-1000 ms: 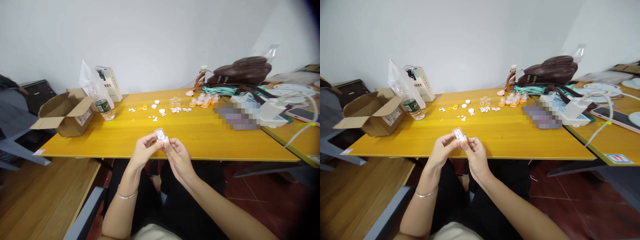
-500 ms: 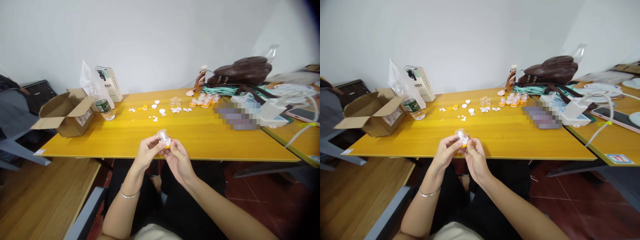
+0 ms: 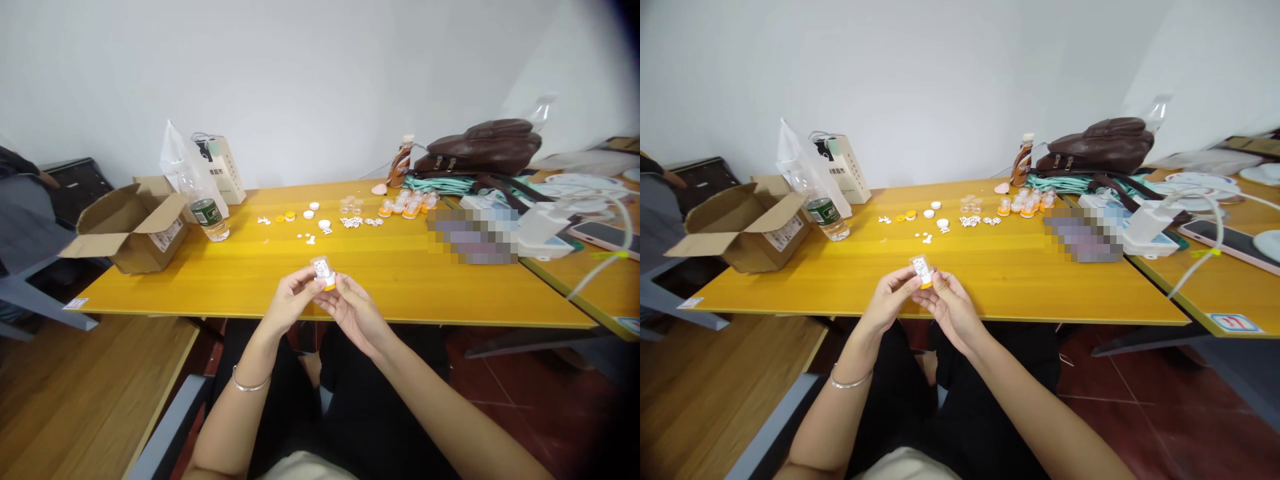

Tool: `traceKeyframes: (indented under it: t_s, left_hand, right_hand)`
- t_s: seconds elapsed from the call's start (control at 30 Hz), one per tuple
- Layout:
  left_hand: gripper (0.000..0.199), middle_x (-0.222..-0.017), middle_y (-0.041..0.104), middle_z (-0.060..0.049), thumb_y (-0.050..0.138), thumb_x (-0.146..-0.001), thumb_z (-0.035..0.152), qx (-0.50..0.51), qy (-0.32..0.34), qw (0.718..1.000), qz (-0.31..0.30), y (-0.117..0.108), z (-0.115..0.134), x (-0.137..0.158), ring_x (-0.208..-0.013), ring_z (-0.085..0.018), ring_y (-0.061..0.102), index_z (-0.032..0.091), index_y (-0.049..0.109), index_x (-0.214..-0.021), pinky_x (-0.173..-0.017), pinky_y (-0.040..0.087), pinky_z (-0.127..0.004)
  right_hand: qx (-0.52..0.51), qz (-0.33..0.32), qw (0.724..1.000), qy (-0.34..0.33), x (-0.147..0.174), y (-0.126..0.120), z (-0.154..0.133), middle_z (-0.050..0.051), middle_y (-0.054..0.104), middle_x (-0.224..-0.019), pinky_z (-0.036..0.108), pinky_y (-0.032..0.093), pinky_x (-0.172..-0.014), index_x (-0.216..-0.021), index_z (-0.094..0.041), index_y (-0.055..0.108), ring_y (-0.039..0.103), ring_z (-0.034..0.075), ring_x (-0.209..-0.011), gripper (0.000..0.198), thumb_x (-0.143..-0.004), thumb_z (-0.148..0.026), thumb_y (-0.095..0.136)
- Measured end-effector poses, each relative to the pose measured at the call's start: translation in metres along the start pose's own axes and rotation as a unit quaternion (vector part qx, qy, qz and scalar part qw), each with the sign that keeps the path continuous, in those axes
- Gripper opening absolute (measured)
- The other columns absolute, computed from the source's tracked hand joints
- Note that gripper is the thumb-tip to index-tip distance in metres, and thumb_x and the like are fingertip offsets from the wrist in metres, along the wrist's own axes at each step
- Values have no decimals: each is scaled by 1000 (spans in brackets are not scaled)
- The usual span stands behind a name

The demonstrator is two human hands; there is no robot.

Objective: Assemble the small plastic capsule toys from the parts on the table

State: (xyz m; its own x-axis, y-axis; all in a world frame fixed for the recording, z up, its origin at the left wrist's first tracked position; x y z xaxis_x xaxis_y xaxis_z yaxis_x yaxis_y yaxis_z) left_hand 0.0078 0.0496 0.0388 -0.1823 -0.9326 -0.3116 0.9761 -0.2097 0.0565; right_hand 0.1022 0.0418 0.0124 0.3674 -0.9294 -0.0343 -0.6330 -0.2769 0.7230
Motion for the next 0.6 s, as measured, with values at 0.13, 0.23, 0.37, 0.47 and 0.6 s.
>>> traceKeyframes:
  t_s: [0.13, 0.23, 0.37, 0.47, 0.6]
  left_hand:
    - [26, -118, 59, -9, 58, -82, 28, -99, 39, 994, -35, -3, 7, -9, -113, -22, 52, 17, 65, -105, -98, 39, -33]
    - [28, -117, 58, -9, 57, -83, 27, -201, 76, 974, -74, -1, 10, -15, -113, -22, 52, 17, 63, -108, -100, 38, -35]
    - [36, -119, 57, -9, 49, -87, 28, -323, 117, 931, -126, 7, 5, -20, -110, -20, 54, 22, 54, -122, -99, 40, -35]
    - [46, -130, 50, -10, 44, -89, 34, -396, 103, 897, -167, 9, -6, -28, -119, -21, 48, 22, 39, -134, -103, 36, -37]
    - [70, -146, 28, -12, 44, -85, 52, -476, 42, 848, -230, -8, -24, -41, -133, -27, 29, 19, 20, -142, -109, 27, -43]
  right_hand:
    - [110, -5, 994, -21, -10, -11, -13, 0, 68, -88, 30, 48, -84, -85, -22, 61, 63, 12, -81, 18, -76, -38, 65]
    - [221, -5, 974, -54, -18, -21, -25, 1, 67, -92, 27, 48, -84, -87, -22, 62, 62, 13, -86, 22, -71, -35, 69]
    - [374, -3, 922, -102, -28, -27, -36, 3, 68, -89, 31, 49, -82, -87, -21, 60, 63, 17, -83, 25, -67, -31, 71]
    - [468, -4, 875, -121, -38, -30, -46, 5, 68, -88, 33, 51, -79, -87, -20, 60, 65, 18, -82, 22, -71, -34, 65]
    - [529, 81, 832, -149, -59, -61, -89, 6, 69, -90, 34, 51, -77, -92, -20, 56, 66, 20, -81, 26, -73, -38, 62]
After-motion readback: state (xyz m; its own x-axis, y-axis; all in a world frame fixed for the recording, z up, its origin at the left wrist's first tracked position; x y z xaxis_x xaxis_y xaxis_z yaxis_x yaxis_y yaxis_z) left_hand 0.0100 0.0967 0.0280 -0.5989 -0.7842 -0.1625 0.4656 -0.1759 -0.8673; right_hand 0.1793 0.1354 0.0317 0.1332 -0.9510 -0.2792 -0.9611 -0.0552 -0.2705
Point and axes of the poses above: each hand's wrist, its own x-axis away from the middle knuckle, its own y-axis out of the palm, z = x × y, the point moved 7 cm from there along -x, towards the middle knuckle
